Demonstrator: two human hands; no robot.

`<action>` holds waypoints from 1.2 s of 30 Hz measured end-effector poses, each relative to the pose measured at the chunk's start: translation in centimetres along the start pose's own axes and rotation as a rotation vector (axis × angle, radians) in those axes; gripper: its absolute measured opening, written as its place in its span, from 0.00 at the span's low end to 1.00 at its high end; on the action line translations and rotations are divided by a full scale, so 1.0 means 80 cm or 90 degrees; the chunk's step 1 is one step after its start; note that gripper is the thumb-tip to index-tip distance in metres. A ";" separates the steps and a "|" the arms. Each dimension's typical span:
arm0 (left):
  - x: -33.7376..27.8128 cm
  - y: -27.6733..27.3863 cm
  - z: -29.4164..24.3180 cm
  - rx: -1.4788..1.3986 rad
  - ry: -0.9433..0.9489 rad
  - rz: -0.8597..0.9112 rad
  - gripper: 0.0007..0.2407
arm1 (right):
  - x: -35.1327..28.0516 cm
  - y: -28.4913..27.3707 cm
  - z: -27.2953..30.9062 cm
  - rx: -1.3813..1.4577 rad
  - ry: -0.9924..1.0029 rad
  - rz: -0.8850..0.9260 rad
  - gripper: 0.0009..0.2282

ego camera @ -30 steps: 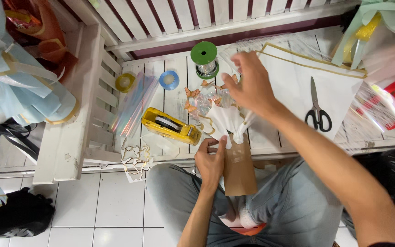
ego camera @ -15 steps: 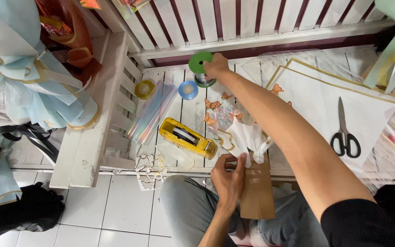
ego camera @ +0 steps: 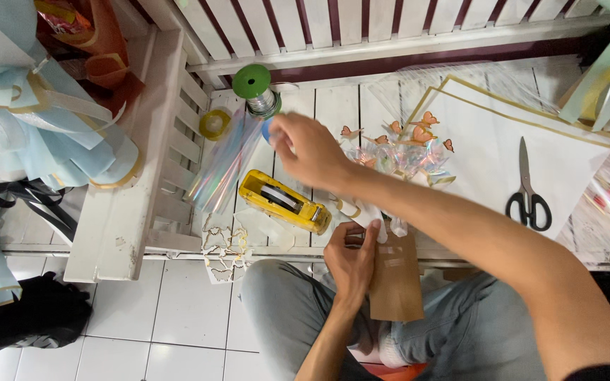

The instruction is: The person assembles a butterfly-themed decorative bouquet by hand, using shears to cut paper, wrapping the stems with white paper, and securing the arrangement with adhesive tape.

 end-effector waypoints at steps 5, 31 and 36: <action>0.000 -0.024 0.043 0.084 0.116 0.030 0.19 | -0.138 -0.002 0.082 -0.112 0.087 0.102 0.09; 0.000 -0.062 0.079 0.309 0.404 -0.236 0.01 | -0.263 0.005 0.023 -0.456 0.069 -0.176 0.07; -0.046 -0.045 -0.005 0.234 0.514 -0.098 0.09 | -0.298 -0.039 0.051 -0.541 0.060 -0.168 0.07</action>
Point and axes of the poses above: each hand's wrist, its own x-axis towards the middle knuckle, its own y-axis out of the palm, z = x × y, the point moved 2 cm from there along x, towards the middle knuckle, and after that the axes turned 12 degrees about x, right-handed, at the moved point
